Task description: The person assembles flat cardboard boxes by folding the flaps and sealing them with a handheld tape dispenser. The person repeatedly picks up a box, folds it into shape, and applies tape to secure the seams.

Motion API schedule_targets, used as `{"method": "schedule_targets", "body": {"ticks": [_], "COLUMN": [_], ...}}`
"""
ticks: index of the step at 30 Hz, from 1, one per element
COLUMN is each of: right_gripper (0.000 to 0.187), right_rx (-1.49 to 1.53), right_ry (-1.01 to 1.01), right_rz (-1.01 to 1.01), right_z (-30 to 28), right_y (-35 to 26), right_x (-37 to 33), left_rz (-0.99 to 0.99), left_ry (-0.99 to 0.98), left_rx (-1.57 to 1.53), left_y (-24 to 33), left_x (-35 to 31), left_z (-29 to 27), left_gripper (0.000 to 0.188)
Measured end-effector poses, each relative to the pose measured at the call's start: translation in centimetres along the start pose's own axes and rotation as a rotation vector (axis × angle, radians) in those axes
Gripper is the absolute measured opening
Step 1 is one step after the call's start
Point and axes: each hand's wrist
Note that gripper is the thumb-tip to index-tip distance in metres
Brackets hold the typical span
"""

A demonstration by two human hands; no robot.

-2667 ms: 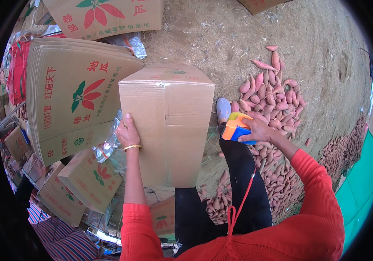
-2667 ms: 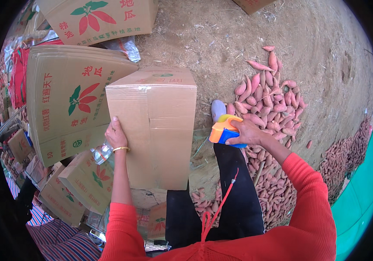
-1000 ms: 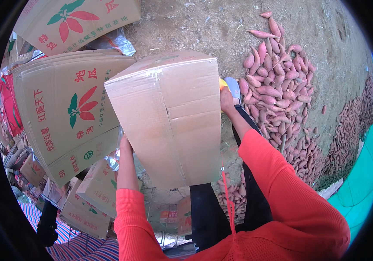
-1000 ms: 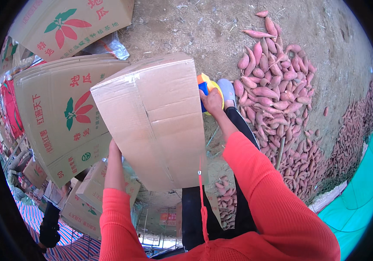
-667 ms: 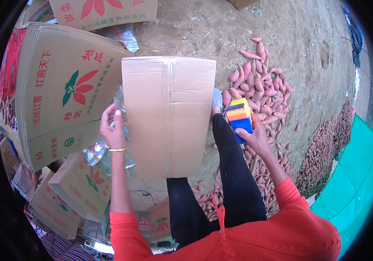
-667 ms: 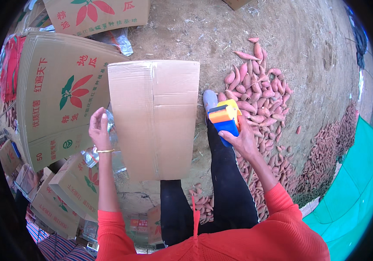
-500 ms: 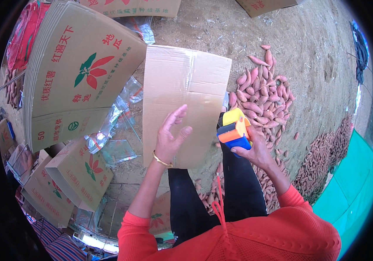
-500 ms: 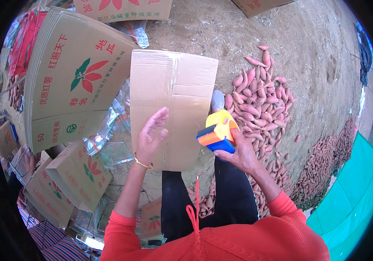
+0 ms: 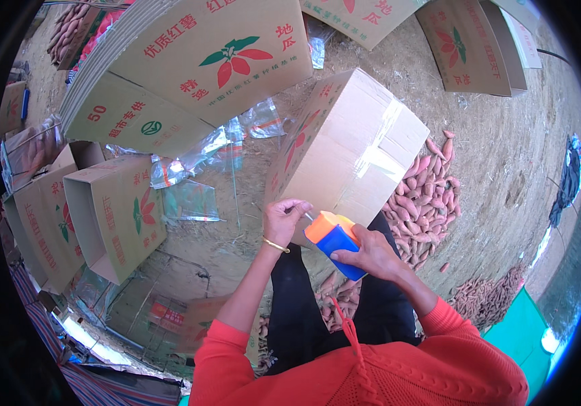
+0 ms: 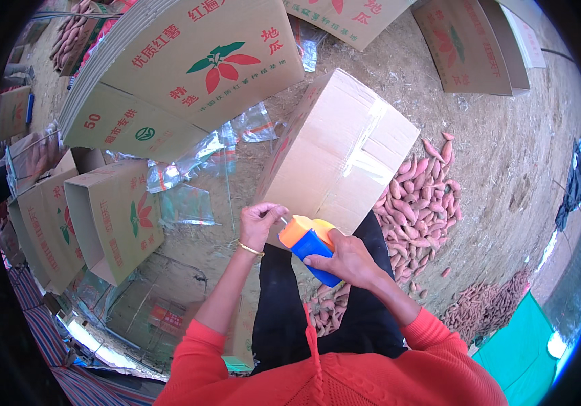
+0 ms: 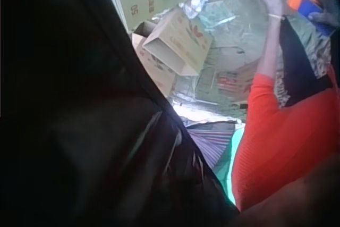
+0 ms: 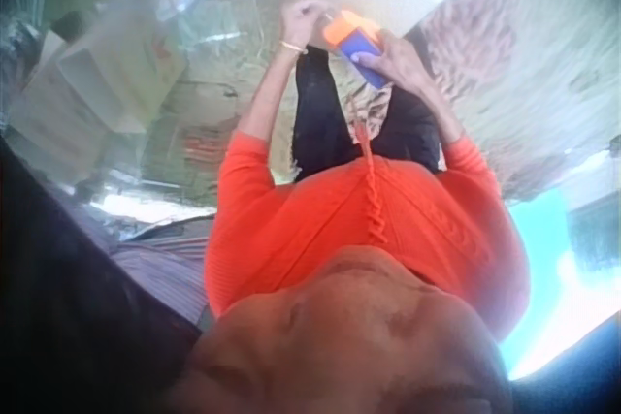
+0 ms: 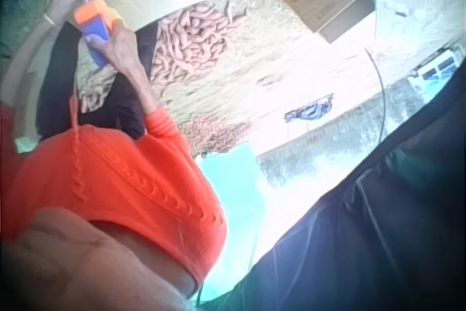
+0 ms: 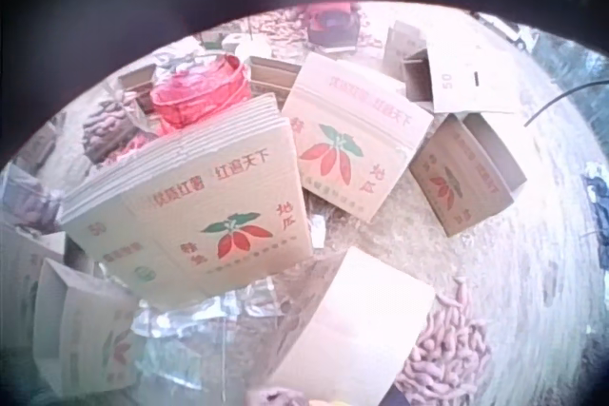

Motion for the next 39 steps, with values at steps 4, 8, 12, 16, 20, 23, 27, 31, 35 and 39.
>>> {"method": "schedule_targets", "body": {"ticks": [4, 8, 12, 16, 20, 23, 27, 31, 35, 39], "right_gripper": [0.068, 0.064, 0.058, 0.056, 0.054, 0.053, 0.052, 0.053, 0.055, 0.055], "right_rx": [-0.052, -0.168, -0.125, -0.137, -0.111, -0.099, -0.052, -0.125, -0.139, -0.185], "right_ry": [-0.088, -0.109, -0.093, -0.071, -0.059, -0.050, -0.043, -0.060, -0.045, -0.014], "right_rz": [0.088, 0.152, 0.188, 0.215, 0.235, 0.248, 0.260, 0.264, 0.263, 0.159], "right_z": [-0.7, -0.8, -0.3, 1.4, 1.9, 2.1, 1.8, 1.9, 2.3, 2.9], "right_y": [-2.5, -3.2, -3.5, -2.0, -0.6, 0.6, 1.0, 2.0, 2.9, 2.8], "right_x": [-0.9, -2.2, -1.7, -0.4, 0.6, 0.7, 1.1, 0.8, 0.7, 1.0], "left_rz": [0.072, 0.080, 0.132, -0.014, -0.083, -0.063, -0.057, -0.250, -0.067, 0.000], "left_ry": [0.202, 0.389, 0.320, 0.298, 0.240, 0.296, 0.449, 0.350, -0.154, -0.142], "left_rx": [-0.104, -0.169, 0.023, 0.030, 0.111, 0.171, 0.611, 0.917, 0.190, 0.360], "left_y": [-1.2, -3.1, -6.0, -9.5, -13.0, -14.8, -15.6, -15.8, -13.0, -12.6], "left_x": [4.2, 11.7, 17.8, 20.9, 22.1, 21.9, 21.5, 21.5, 18.6, 15.2], "left_z": [-5.7, -14.9, -14.9, -12.5, -9.0, -5.7, -4.9, -7.1, -6.6, -4.2], "left_gripper": [0.014, 0.015, 0.017, 0.019, 0.019, 0.021, 0.042, 0.061, 0.068, 0.078]}}
Point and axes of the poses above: each hand's wrist, its own x-axis towards the middle knuckle, its own z-axis out of the palm, y = z × x, and after that the axes turned 12 degrees about -z, right-handed
